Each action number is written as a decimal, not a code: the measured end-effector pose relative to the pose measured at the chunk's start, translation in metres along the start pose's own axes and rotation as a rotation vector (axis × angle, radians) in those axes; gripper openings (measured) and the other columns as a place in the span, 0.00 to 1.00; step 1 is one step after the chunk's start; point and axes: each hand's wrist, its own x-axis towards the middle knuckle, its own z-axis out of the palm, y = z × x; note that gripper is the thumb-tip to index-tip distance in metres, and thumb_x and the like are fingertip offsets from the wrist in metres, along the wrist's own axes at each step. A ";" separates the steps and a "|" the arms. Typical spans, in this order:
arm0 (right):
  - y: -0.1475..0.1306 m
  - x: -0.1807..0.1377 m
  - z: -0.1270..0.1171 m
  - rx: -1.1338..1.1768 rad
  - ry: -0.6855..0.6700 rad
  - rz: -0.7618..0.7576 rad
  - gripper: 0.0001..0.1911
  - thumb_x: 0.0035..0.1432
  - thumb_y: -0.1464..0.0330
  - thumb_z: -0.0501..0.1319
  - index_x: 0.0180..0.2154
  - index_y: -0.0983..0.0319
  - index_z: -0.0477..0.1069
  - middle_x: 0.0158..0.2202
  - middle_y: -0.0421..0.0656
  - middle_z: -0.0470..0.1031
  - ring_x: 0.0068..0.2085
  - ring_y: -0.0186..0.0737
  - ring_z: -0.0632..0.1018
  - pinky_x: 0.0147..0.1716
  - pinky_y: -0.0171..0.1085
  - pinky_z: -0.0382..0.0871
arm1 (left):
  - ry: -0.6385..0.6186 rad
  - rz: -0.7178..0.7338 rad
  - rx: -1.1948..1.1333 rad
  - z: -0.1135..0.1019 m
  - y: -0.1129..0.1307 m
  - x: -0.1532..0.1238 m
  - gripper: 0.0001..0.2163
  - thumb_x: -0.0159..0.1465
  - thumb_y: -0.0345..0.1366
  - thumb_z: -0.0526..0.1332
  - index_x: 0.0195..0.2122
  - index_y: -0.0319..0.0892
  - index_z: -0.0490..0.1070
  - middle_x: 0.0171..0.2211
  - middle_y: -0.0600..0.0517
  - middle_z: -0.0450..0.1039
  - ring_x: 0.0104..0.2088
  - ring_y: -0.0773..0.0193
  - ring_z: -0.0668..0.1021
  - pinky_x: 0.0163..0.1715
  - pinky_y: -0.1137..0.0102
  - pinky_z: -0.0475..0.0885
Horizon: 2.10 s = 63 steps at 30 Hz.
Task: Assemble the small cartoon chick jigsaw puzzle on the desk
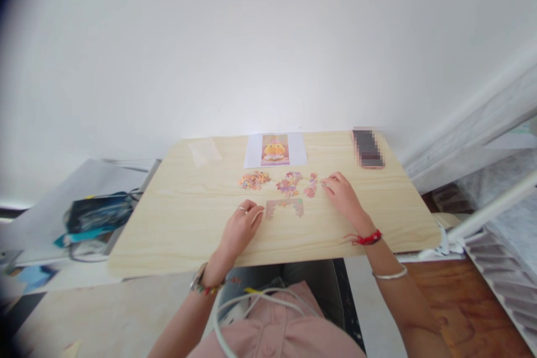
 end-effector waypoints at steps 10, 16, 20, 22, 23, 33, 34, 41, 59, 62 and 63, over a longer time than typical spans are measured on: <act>0.016 0.009 0.015 -0.036 -0.077 0.094 0.06 0.53 0.68 0.54 0.30 0.63 0.67 0.33 0.45 0.66 0.37 0.42 0.71 0.39 0.41 0.65 | 0.015 -0.034 0.008 -0.004 -0.009 -0.003 0.08 0.61 0.30 0.51 0.36 0.41 0.68 0.34 0.50 0.66 0.35 0.65 0.71 0.34 0.72 0.68; 0.001 -0.002 0.002 -0.054 -0.082 0.013 0.05 0.54 0.70 0.53 0.32 0.63 0.66 0.34 0.46 0.66 0.38 0.41 0.70 0.38 0.41 0.65 | 0.020 -0.026 0.006 -0.005 -0.010 -0.007 0.08 0.61 0.31 0.51 0.36 0.41 0.68 0.34 0.49 0.66 0.35 0.64 0.70 0.35 0.71 0.69; -0.036 -0.014 -0.003 -0.053 -0.248 -0.193 0.05 0.56 0.70 0.52 0.34 0.62 0.66 0.36 0.45 0.67 0.40 0.40 0.70 0.39 0.39 0.64 | 0.004 0.023 -0.021 -0.003 0.003 -0.006 0.08 0.62 0.31 0.50 0.38 0.41 0.67 0.35 0.49 0.66 0.35 0.65 0.70 0.34 0.72 0.69; -0.055 -0.020 -0.001 -0.114 -0.286 -0.268 0.05 0.56 0.70 0.52 0.33 0.63 0.66 0.38 0.47 0.67 0.43 0.42 0.69 0.39 0.40 0.62 | -0.027 0.067 -0.029 0.000 0.014 -0.005 0.08 0.62 0.31 0.50 0.38 0.42 0.67 0.35 0.49 0.66 0.35 0.65 0.70 0.34 0.71 0.69; -0.062 -0.023 0.001 -0.148 -0.299 -0.294 0.06 0.57 0.71 0.52 0.33 0.63 0.66 0.38 0.47 0.67 0.43 0.43 0.69 0.39 0.40 0.62 | -0.050 0.091 -0.026 0.002 0.020 -0.004 0.08 0.62 0.31 0.50 0.39 0.41 0.67 0.35 0.49 0.66 0.35 0.65 0.70 0.34 0.71 0.69; -0.075 -0.030 0.014 -0.247 -0.325 -0.338 0.08 0.58 0.70 0.50 0.32 0.63 0.67 0.34 0.46 0.68 0.39 0.41 0.69 0.37 0.40 0.60 | -0.223 0.242 0.048 0.016 0.053 0.002 0.11 0.62 0.30 0.48 0.44 0.43 0.64 0.35 0.49 0.64 0.33 0.64 0.70 0.32 0.70 0.70; -0.075 -0.030 0.014 -0.241 -0.325 -0.337 0.08 0.58 0.70 0.50 0.32 0.63 0.67 0.34 0.46 0.68 0.39 0.41 0.69 0.37 0.40 0.60 | -0.224 0.252 0.046 0.017 0.053 0.002 0.12 0.63 0.30 0.47 0.45 0.43 0.64 0.35 0.48 0.64 0.33 0.64 0.70 0.32 0.70 0.69; -0.075 -0.032 0.014 -0.223 -0.312 -0.320 0.09 0.58 0.69 0.50 0.33 0.63 0.68 0.34 0.47 0.68 0.39 0.41 0.69 0.38 0.40 0.60 | -0.229 0.250 0.031 0.022 0.054 0.002 0.12 0.63 0.30 0.48 0.46 0.43 0.63 0.35 0.48 0.64 0.33 0.64 0.70 0.32 0.70 0.69; -0.075 -0.029 0.009 -0.194 -0.302 -0.311 0.08 0.58 0.70 0.50 0.32 0.63 0.67 0.34 0.47 0.69 0.39 0.42 0.70 0.38 0.40 0.60 | -0.248 0.242 0.014 0.016 0.055 0.003 0.11 0.63 0.30 0.47 0.43 0.43 0.64 0.35 0.48 0.64 0.34 0.63 0.70 0.32 0.69 0.69; -0.064 -0.023 0.003 -0.166 -0.253 -0.245 0.07 0.57 0.70 0.51 0.34 0.62 0.67 0.36 0.47 0.69 0.41 0.42 0.70 0.38 0.40 0.61 | -0.239 0.218 0.011 0.013 0.052 0.005 0.10 0.62 0.29 0.48 0.41 0.42 0.65 0.35 0.47 0.64 0.35 0.62 0.70 0.33 0.68 0.70; -0.058 -0.020 0.002 -0.163 -0.228 -0.204 0.07 0.57 0.70 0.51 0.34 0.62 0.67 0.36 0.47 0.69 0.41 0.42 0.70 0.38 0.40 0.61 | -0.237 0.205 0.009 0.012 0.051 0.005 0.09 0.62 0.29 0.49 0.40 0.42 0.65 0.35 0.47 0.64 0.35 0.62 0.70 0.33 0.68 0.70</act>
